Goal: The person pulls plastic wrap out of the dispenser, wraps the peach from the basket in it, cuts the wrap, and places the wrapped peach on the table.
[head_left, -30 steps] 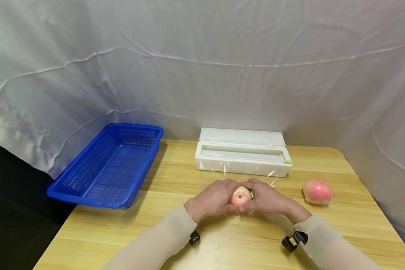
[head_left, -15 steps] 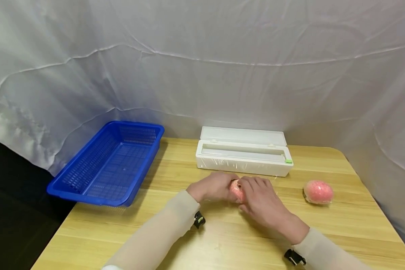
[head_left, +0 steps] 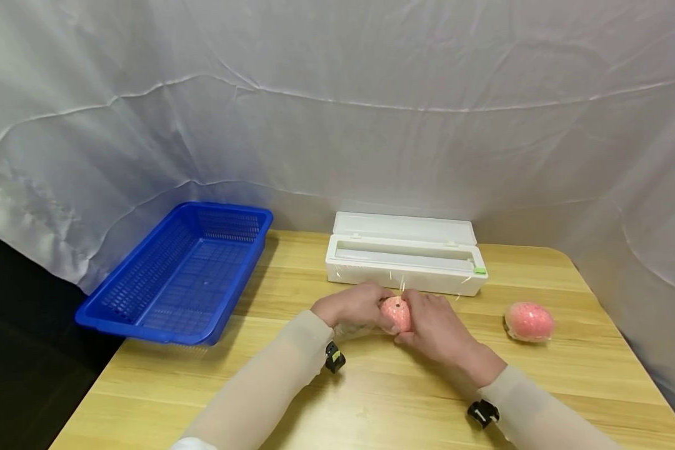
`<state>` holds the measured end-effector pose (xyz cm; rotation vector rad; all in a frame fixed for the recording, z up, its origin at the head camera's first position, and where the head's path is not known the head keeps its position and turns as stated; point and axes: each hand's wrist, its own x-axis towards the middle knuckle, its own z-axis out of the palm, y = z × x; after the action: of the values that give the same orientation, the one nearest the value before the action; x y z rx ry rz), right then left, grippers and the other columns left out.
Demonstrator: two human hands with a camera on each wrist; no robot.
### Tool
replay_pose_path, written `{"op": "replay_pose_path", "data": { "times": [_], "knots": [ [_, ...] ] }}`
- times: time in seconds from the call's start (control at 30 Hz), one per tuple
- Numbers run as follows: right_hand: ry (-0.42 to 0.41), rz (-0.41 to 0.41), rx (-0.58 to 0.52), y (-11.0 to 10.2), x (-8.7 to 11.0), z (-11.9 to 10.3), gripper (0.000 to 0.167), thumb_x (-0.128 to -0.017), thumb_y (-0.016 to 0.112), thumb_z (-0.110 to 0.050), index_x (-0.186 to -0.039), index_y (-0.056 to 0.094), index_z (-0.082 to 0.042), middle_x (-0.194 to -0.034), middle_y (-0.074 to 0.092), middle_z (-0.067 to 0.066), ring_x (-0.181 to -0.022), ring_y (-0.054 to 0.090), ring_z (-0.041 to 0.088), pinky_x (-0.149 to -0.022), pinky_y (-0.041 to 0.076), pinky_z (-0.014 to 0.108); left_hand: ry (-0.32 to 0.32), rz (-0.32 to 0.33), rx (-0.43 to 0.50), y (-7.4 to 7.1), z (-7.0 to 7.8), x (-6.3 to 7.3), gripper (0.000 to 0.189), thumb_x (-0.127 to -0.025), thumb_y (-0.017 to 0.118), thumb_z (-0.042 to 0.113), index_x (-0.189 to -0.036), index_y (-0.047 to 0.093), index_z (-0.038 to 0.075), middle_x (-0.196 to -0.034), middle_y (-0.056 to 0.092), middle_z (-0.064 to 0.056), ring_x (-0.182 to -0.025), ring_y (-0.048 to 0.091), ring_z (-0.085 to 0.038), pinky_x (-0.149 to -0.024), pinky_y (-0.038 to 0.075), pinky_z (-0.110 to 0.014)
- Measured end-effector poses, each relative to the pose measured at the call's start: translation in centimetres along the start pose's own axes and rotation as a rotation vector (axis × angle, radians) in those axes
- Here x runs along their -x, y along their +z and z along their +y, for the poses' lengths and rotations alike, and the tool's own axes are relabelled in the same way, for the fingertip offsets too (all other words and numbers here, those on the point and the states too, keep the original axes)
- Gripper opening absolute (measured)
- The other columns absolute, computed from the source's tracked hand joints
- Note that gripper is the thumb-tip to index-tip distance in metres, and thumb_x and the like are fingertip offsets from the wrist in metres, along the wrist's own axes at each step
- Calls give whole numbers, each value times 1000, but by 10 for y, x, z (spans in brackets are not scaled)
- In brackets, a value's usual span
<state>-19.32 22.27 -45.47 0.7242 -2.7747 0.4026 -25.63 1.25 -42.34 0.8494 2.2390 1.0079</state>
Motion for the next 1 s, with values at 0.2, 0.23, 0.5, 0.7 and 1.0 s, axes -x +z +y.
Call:
{"op": "replay_pose_path", "data": {
  "times": [0.2,0.23,0.5,0.7,1.0],
  "knots": [
    [58,-73,-68,-2,-2,10,78,-77,94,-43,-129,53,-3,-95,74,6,-87,70,23,-89,50,52,-16,10,-80,-3,-2,-3,51,-88,86,27,-132,66,9,-104,71,3,-88,67,-11,-76,58,-25],
    [58,-77,-77,-3,-2,12,77,-77,94,-44,-128,53,-3,-94,74,6,-85,70,23,-89,51,53,-22,18,-82,-3,-3,-3,54,-88,86,28,-133,64,9,-105,70,1,-88,67,-12,-75,58,-25],
    [65,-106,-102,-6,-8,20,72,-81,89,-50,-127,54,-6,-87,73,3,-79,70,22,-79,53,50,-12,73,-54,-5,-9,3,57,-89,84,40,-130,57,13,-120,67,-5,-94,66,-14,-79,59,-29],
    [96,-138,-149,-5,-15,23,68,-81,87,-50,-125,56,-8,-87,70,1,-76,65,15,-69,54,38,-11,102,-31,-23,-22,14,64,-90,84,31,-143,54,8,-137,65,-15,-122,64,-25,-95,56,-35],
    [160,-244,-153,-9,-23,29,69,-82,83,-53,-129,58,-9,-88,70,-2,-76,63,16,-72,54,41,-170,348,-289,-50,-32,40,39,-94,69,2,-132,67,8,-125,72,-12,-116,68,-28,-99,56,-42]
  ]
}}
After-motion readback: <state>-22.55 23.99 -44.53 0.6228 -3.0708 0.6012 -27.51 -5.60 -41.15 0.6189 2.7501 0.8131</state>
